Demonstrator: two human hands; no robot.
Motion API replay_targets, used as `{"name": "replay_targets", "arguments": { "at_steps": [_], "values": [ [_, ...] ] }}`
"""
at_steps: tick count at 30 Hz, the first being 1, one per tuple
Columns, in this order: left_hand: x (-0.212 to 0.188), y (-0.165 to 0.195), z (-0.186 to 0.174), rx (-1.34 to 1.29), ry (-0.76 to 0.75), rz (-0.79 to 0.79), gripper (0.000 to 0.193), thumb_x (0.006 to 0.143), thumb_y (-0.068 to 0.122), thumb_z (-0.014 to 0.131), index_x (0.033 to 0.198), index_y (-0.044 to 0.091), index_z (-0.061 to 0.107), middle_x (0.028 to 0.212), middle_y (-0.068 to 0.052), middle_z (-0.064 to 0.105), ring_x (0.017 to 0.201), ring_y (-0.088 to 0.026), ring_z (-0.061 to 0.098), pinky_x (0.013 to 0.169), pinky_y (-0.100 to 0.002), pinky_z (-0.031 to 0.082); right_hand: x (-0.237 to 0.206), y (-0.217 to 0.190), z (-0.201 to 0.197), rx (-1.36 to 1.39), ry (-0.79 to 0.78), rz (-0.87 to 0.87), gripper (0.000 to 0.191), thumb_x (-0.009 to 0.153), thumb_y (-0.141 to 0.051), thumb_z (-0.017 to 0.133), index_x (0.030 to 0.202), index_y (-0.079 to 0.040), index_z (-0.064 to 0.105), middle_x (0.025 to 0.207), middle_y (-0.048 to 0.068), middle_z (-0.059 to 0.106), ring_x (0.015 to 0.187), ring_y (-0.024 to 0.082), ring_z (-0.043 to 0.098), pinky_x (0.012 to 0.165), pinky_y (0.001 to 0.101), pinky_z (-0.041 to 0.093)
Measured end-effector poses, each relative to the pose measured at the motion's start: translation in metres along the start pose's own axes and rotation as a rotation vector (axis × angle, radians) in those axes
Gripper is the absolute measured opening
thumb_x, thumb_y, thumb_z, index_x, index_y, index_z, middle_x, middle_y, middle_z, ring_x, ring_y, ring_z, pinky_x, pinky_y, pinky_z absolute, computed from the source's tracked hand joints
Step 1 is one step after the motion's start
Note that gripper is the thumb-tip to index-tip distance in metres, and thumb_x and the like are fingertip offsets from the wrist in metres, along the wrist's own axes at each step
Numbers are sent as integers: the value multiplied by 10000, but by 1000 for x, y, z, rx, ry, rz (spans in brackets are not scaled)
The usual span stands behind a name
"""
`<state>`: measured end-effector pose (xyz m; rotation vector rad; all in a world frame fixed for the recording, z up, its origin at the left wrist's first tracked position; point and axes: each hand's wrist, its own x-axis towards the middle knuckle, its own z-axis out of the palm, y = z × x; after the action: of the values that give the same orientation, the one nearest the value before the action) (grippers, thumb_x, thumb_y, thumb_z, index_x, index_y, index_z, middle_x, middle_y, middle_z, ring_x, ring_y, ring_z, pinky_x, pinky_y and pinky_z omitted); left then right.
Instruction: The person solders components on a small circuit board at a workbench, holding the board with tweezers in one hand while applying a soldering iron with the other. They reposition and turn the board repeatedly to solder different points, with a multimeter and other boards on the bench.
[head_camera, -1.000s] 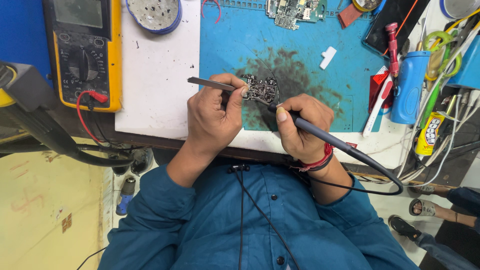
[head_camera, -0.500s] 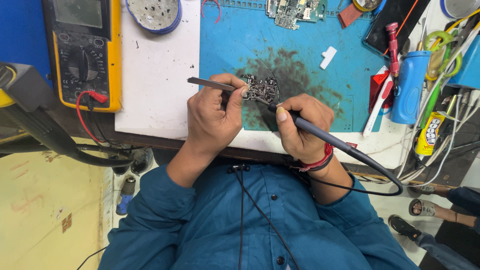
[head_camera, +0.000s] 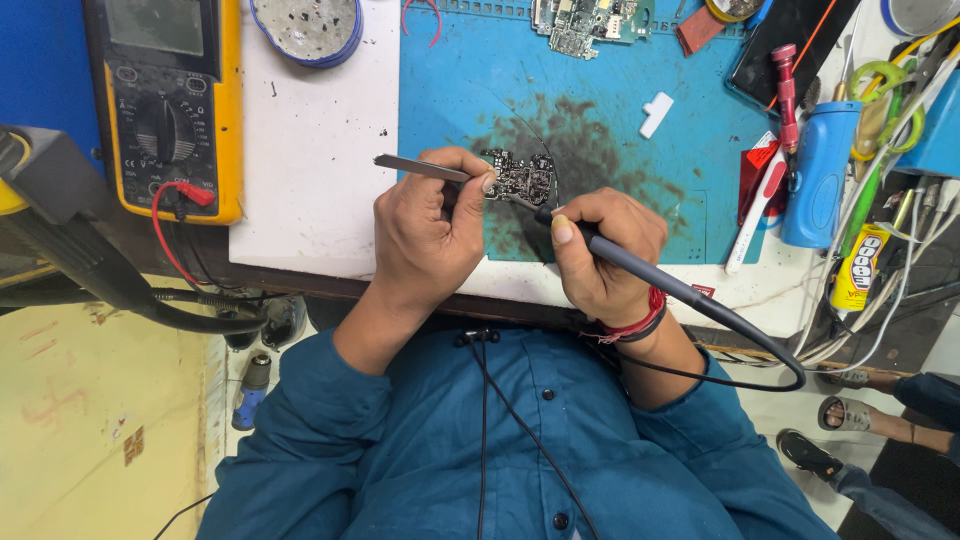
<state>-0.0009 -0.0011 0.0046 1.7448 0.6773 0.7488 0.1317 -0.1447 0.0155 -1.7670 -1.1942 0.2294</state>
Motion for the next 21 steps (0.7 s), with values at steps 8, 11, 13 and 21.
{"name": "replay_targets", "arguments": {
  "at_steps": [8, 11, 13, 21],
  "values": [
    [-1, 0, 0, -7, 2, -1, 65, 1033, 49, 700, 1051, 31, 640, 881, -50, 721, 683, -84, 677, 609, -241, 526, 0, -1, 0, 1, 1, -2, 88, 982, -39, 683, 914, -19, 631, 786, 87, 644, 654, 206, 595, 582, 295, 433],
    [0, -1, 0, -11, -5, -6, 63, 1035, 55, 699, 1052, 34, 642, 876, -45, 724, 684, -81, 681, 601, -236, 527, 0, 0, 0, 3, 4, -4, 92, 984, -40, 684, 915, -18, 628, 789, 88, 645, 656, 205, 598, 583, 294, 435],
    [0, -1, 0, -10, -8, -6, 61, 1037, 57, 698, 1052, 36, 643, 875, -45, 725, 685, -80, 683, 599, -234, 529, 0, 0, 0, 3, 3, -8, 92, 983, -40, 684, 914, -18, 627, 790, 89, 646, 658, 206, 600, 583, 294, 435],
    [0, -1, 0, 2, -6, 4, 61, 1034, 54, 699, 1051, 33, 645, 883, -53, 724, 692, -87, 685, 608, -237, 533, 0, -1, 0, -5, -6, -14, 78, 978, -38, 676, 916, -15, 636, 795, 90, 648, 664, 210, 605, 587, 297, 438]
  ]
}}
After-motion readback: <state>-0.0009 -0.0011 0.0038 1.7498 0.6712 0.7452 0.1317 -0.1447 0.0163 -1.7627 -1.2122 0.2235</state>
